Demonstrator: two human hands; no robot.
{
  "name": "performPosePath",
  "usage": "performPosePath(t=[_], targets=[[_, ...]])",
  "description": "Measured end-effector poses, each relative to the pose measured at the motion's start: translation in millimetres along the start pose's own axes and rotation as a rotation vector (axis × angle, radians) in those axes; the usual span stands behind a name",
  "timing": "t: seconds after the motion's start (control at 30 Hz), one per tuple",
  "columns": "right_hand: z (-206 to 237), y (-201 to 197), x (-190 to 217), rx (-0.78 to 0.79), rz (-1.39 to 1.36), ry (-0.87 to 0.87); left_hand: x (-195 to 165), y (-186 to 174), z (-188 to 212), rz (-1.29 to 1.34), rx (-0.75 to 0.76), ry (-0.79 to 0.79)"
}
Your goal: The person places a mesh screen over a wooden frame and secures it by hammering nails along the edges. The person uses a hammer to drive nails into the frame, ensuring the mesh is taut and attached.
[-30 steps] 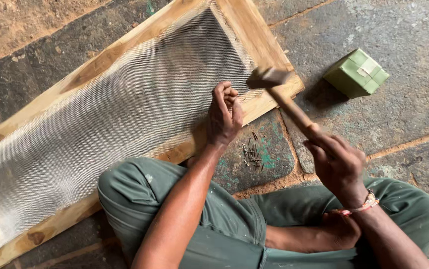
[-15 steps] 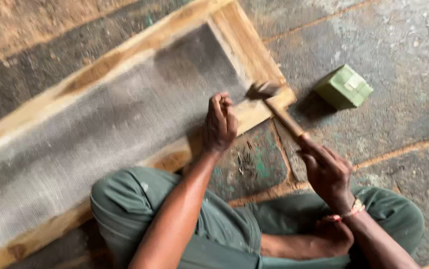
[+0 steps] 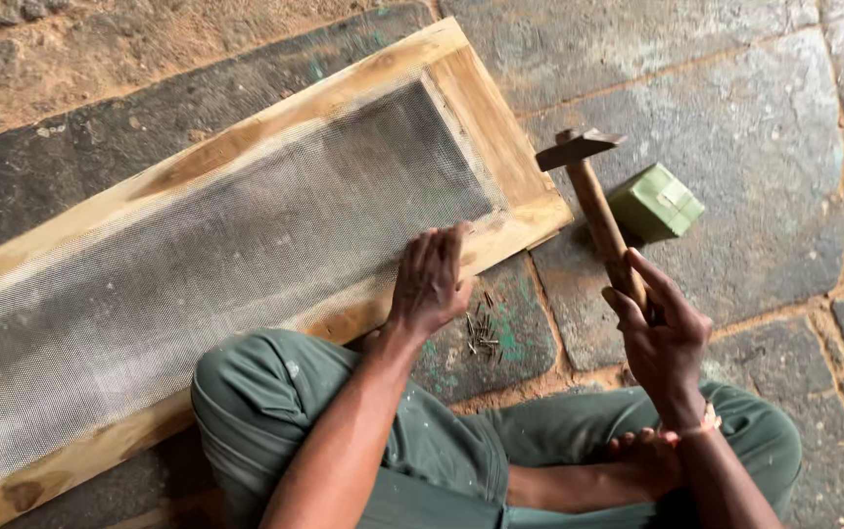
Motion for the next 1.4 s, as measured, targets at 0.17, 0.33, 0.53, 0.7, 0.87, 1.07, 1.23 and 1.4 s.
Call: performPosePath(t=[0.17,0.33,0.53,0.7,0.87,1.07,1.23,1.4], targets=[[6.4,-4.9,33.4,0.038,-0.220,0.002,36.8,-10.0,-28.0,-0.104,-0.180,-0.092],[-7.1,25.9,60.5,-0.047,0.076,-0.055,62.6,-32.1,-39.0,-0.256,-0.281,-0.099],[-29.4,114.5,75.3,0.002,0.079,-0.180,77.6,-16.5,-36.4,-0.259,-0.166,-0.158],[-26.0,132.8,70.8,-0.027,0.038,-0.128,81.3,-12.3,-34.8,-0.241,-0.175,-0.155],[-24.2,133.5,89.9,0.006,0.216,-0.234,86.6,-9.6,-33.2,-0.185,-0.138,-0.199],[-22.2,120.3,103.1,-0.094,0.056,-0.295,92.7,-7.2,-31.5,-0.110,-0.116,-0.243],[-28.0,142.0,51.3,0.141,-0.042,0.226,84.6,-20.5,-29.2,-0.111,-0.248,-0.173],[-36.2,143.6,40.1,0.200,-0.273,0.380,86.3,-19.0,-31.9,-0.150,-0.218,-0.207]])
Point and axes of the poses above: each hand's wrist, its own z-axis away from the middle knuckle, its own y-axis out of the palm, x = y × z, the point moved 10 cm from there along -z, towards the middle knuckle
